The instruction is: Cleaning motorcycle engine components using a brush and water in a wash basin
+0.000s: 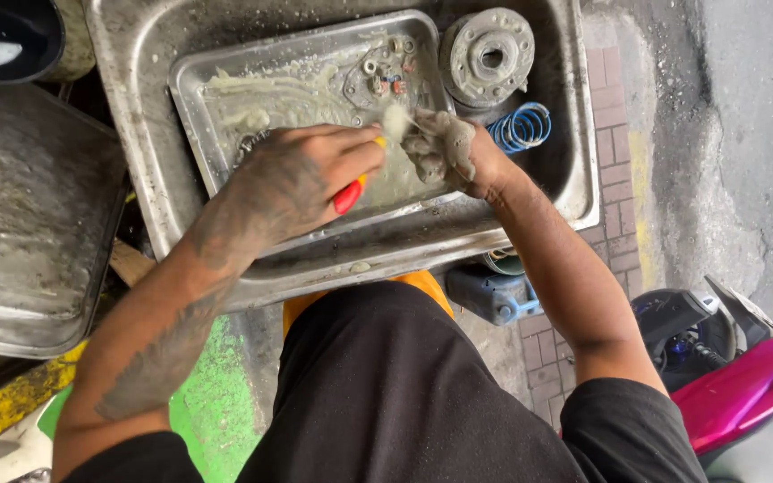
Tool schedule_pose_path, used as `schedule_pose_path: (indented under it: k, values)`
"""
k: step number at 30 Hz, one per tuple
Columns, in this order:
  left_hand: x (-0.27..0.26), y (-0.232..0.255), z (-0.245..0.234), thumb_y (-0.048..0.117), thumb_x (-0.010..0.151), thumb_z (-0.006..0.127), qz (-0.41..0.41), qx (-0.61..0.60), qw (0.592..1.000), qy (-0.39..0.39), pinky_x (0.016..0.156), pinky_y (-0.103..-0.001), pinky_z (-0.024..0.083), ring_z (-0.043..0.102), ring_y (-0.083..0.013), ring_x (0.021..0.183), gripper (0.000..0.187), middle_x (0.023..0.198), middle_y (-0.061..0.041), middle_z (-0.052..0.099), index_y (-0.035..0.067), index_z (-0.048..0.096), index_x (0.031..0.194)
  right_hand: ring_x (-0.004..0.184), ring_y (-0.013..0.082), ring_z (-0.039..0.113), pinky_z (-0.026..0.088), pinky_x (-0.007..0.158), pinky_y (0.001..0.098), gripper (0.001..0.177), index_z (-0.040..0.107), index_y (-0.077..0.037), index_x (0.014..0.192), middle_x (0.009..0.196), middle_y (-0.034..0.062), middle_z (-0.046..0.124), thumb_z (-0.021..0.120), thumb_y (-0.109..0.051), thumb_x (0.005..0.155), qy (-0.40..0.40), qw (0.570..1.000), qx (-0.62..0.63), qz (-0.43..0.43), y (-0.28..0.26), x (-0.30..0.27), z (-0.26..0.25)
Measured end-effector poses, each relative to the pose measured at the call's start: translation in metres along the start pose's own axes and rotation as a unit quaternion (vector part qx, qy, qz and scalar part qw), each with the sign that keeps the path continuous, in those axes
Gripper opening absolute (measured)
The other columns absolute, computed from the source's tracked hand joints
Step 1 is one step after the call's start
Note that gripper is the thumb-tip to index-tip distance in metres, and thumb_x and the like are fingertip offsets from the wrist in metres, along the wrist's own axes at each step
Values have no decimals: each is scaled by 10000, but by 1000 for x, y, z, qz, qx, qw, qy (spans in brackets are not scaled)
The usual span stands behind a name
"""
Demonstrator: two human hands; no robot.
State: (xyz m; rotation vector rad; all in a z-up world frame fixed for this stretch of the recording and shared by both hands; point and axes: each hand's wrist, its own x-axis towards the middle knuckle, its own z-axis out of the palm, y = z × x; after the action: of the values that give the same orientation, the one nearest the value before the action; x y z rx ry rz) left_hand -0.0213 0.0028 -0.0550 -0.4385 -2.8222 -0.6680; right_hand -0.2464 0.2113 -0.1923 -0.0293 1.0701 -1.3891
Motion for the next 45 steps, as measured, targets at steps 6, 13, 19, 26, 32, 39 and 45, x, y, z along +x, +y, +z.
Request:
schedule_pose_path:
  k: [6,13,19,26,32,39,45]
  values:
    - [-1,15,27,19,1029,678,-11,-141,990,17,879,-472,687,807,-346,945,87,1032,-108,781,95,653,1065,684,170,414,358,612,300,150,578,-33,1148,958,60,524,570,-177,1103,-16,997,71,3,-4,-15,23]
    - [-21,10,-15,5,1067,819,-24,-77,985,155,697,-379,723,828,-341,842,199,1180,-314,816,-82,720,1218,877,154,496,422,808,263,482,563,12,1589,1308,145,635,618,-77,1118,-92,986,12,-139,-1,-36,47]
    - [-33,-5,-12,5,1077,820,-41,-57,988,136,574,-313,707,831,-291,790,172,1241,-299,820,-69,725,1201,922,115,635,532,792,179,411,628,32,1509,1160,75,691,653,15,1099,-59,980,-33,-187,-1,-36,58]
    - [-37,10,-19,-25,1016,831,-44,-116,981,147,701,-344,661,783,-290,855,154,1278,-293,801,-31,723,1126,1057,125,667,565,905,259,312,577,-95,1428,1267,47,689,677,-107,1133,-68,885,-316,-334,1,-45,73]
    - [-38,6,-24,-34,1020,810,-17,-157,979,133,675,-331,683,810,-299,839,151,1293,-304,787,-51,722,1142,1208,141,551,500,982,277,302,552,-141,1320,1301,35,531,720,-44,1090,-44,838,-343,-421,2,-42,77]
    - [-36,26,-31,-9,1009,830,4,-140,984,108,956,-388,692,828,-339,1097,144,1145,-250,824,6,697,1063,934,253,583,513,811,440,469,519,-18,1251,1097,111,572,864,-152,962,87,690,-548,-465,14,-35,52]
    - [-44,26,-49,-81,963,905,58,-84,983,149,796,-408,743,857,-416,997,203,1169,-337,817,-62,739,1078,1052,224,675,603,878,372,478,541,-53,1308,1193,99,646,914,-64,1009,75,709,-524,-466,11,-43,66]
